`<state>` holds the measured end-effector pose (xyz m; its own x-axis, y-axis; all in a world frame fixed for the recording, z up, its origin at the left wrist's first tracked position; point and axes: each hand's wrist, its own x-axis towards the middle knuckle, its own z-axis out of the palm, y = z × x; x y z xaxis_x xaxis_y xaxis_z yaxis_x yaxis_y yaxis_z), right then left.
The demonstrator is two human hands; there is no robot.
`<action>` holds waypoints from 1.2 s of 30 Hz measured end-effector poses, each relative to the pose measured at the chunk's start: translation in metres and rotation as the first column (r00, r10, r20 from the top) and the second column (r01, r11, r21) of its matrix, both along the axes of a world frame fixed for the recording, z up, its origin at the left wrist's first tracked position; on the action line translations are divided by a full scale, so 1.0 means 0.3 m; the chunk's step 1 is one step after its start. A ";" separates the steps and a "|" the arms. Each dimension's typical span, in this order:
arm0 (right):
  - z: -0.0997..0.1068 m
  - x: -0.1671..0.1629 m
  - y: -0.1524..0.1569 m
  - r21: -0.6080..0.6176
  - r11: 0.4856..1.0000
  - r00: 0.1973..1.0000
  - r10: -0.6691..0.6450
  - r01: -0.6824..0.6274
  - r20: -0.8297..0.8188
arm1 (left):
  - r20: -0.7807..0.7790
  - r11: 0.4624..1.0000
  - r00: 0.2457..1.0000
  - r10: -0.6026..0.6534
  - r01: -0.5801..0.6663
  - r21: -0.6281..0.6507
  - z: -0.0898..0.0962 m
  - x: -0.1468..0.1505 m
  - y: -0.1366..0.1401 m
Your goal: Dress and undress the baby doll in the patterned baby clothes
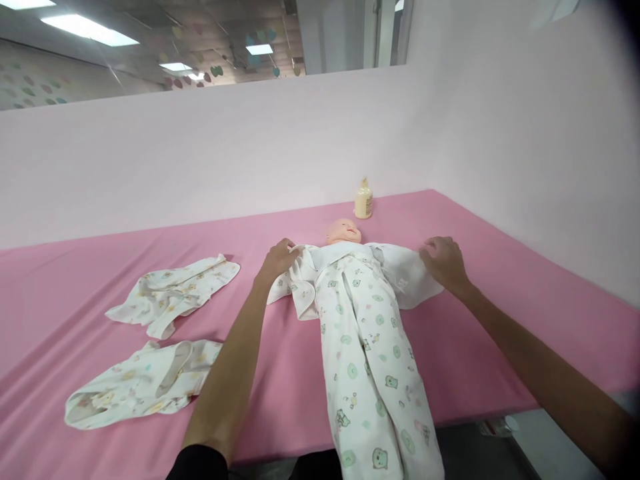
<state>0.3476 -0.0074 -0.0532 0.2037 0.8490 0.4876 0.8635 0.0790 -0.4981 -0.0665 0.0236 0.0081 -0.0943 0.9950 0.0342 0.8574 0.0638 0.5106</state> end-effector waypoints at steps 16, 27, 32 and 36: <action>0.298 -0.667 0.052 -0.362 0.694 0.587 0.720 -0.623 0.369 | 0.056 0.997 0.996 0.073 -0.075 0.030 -0.070 -0.056 0.029; 0.302 -0.870 0.145 -0.754 0.547 0.457 0.810 -0.364 0.367 | 0.208 0.989 0.976 -0.062 0.087 -0.116 -0.057 -0.087 -0.002; 0.263 -0.881 0.152 -0.688 0.616 0.438 0.778 -0.384 0.451 | 0.086 0.995 0.994 -0.067 0.073 -0.074 -0.045 -0.080 -0.013; 0.264 -0.854 0.155 -0.657 0.628 0.442 0.772 -0.417 0.457 | -0.060 0.997 0.997 -0.052 0.048 -0.068 -0.069 -0.103 -0.007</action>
<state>0.0913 0.0391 0.0259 -0.6511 0.7390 -0.1730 0.7444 0.6662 0.0444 -0.0975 0.0214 -0.0126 -0.0443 0.9986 -0.0276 0.8901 0.0520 0.4529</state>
